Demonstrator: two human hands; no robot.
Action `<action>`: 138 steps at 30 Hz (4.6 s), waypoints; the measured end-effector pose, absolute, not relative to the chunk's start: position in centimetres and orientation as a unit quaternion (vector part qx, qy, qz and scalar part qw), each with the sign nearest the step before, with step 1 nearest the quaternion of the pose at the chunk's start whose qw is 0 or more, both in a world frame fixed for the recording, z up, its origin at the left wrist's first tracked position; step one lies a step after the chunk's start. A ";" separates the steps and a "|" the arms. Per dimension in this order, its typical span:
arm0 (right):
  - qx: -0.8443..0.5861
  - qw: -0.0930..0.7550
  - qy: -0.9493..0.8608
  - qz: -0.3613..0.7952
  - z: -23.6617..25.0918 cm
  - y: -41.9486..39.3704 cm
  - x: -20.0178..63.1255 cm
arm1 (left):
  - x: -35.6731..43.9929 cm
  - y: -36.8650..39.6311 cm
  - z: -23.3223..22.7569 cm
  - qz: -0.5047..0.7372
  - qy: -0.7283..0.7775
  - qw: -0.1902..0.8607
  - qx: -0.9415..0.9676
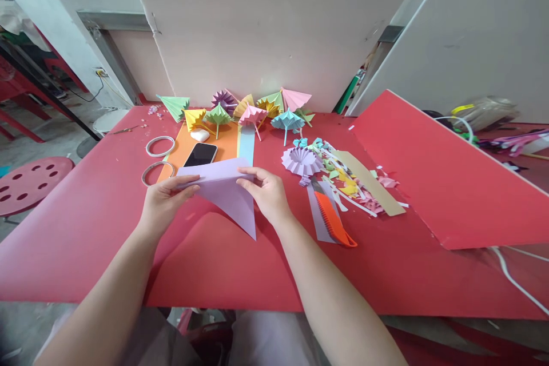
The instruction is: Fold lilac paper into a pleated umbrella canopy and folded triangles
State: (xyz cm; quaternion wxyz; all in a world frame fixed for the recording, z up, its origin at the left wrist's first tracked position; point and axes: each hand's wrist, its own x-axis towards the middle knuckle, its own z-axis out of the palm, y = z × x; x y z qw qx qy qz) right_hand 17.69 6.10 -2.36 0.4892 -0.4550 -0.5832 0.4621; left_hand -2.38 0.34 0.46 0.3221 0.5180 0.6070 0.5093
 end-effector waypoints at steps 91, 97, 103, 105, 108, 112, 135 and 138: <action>-0.442 0.325 -0.724 0.418 1.3 5.2 20.5 | -3.5 -1.4 2.5 0.490 0.636 0.334 0.495; -0.429 0.364 -0.711 0.423 1.4 5.5 20.9 | -3.9 -1.4 2.4 0.512 0.633 0.326 0.481; -0.426 0.385 -0.700 0.425 1.4 5.6 21.1 | -3.7 -1.2 2.5 0.535 0.629 0.319 0.465; -0.428 0.390 -0.695 0.426 1.4 5.6 21.1 | -3.5 -1.2 2.6 0.543 0.624 0.317 0.464; -0.428 0.397 -0.686 0.435 1.4 5.6 21.1 | -3.3 -1.4 2.7 0.548 0.618 0.311 0.470; -0.413 0.422 -0.672 0.447 1.2 5.8 21.0 | -2.7 -1.7 3.0 0.546 0.610 0.313 0.481; -0.425 0.404 -0.668 0.458 0.4 5.8 20.6 | -1.0 -3.3 4.7 0.519 0.594 0.342 0.512; -0.425 0.404 -0.667 0.460 0.3 5.8 20.6 | -1.0 -3.4 4.8 0.524 0.590 0.339 0.512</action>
